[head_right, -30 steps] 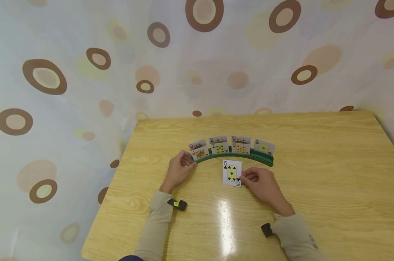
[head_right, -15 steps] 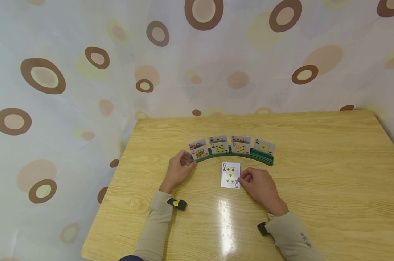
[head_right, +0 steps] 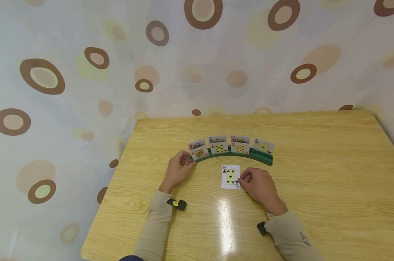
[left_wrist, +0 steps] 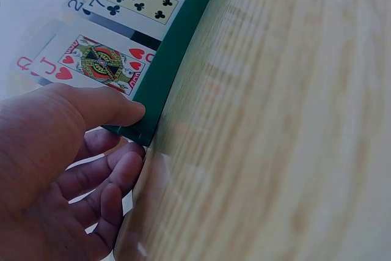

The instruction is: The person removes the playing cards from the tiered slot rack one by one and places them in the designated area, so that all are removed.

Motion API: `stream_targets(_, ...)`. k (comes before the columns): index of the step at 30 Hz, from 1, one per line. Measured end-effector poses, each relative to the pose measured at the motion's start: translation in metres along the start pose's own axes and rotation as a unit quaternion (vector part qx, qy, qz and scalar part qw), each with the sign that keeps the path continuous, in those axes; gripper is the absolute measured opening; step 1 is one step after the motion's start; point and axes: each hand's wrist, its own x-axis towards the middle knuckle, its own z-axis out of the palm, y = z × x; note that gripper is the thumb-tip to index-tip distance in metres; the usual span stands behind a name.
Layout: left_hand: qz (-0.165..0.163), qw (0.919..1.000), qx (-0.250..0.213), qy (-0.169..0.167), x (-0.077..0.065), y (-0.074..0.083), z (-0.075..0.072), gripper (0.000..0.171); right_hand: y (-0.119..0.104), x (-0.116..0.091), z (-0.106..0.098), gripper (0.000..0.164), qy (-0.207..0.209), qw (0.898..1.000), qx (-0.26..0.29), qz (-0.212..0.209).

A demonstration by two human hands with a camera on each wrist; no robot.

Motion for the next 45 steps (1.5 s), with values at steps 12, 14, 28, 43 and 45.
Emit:
stream_targets(12, -0.001, 1.0, -0.003, -0.003, 0.0, -0.001, 0.0, 0.023, 0.005, 0.003, -0.002, 0.006, 0.019, 1.0, 0.011, -0.016)
stream_targets(14, 0.0, 1.0, -0.005, -0.003, 0.0, -0.001, 0.0, 0.023, 0.005, 0.003, -0.002, 0.006, 0.029, 0.999, 0.011, -0.02)
stream_targets(28, 0.001, 1.0, -0.005, -0.001, -0.001, 0.001, -0.001, 0.022, 0.01, 0.022, -0.013, 0.013, 0.195, 0.979, 0.014, -0.054)
stream_targets(43, -0.015, 0.9998, -0.008, -0.005, -0.001, -0.002, 0.002, 0.022, 0.008, 0.04, -0.018, 0.011, 0.241, 0.97, 0.009, -0.042)
stream_targets(45, -0.01, 0.9999, -0.007, -0.003, 0.001, -0.002, 0.001, 0.022, 0.008, 0.042, -0.018, 0.011, 0.243, 0.969, 0.011, -0.045)
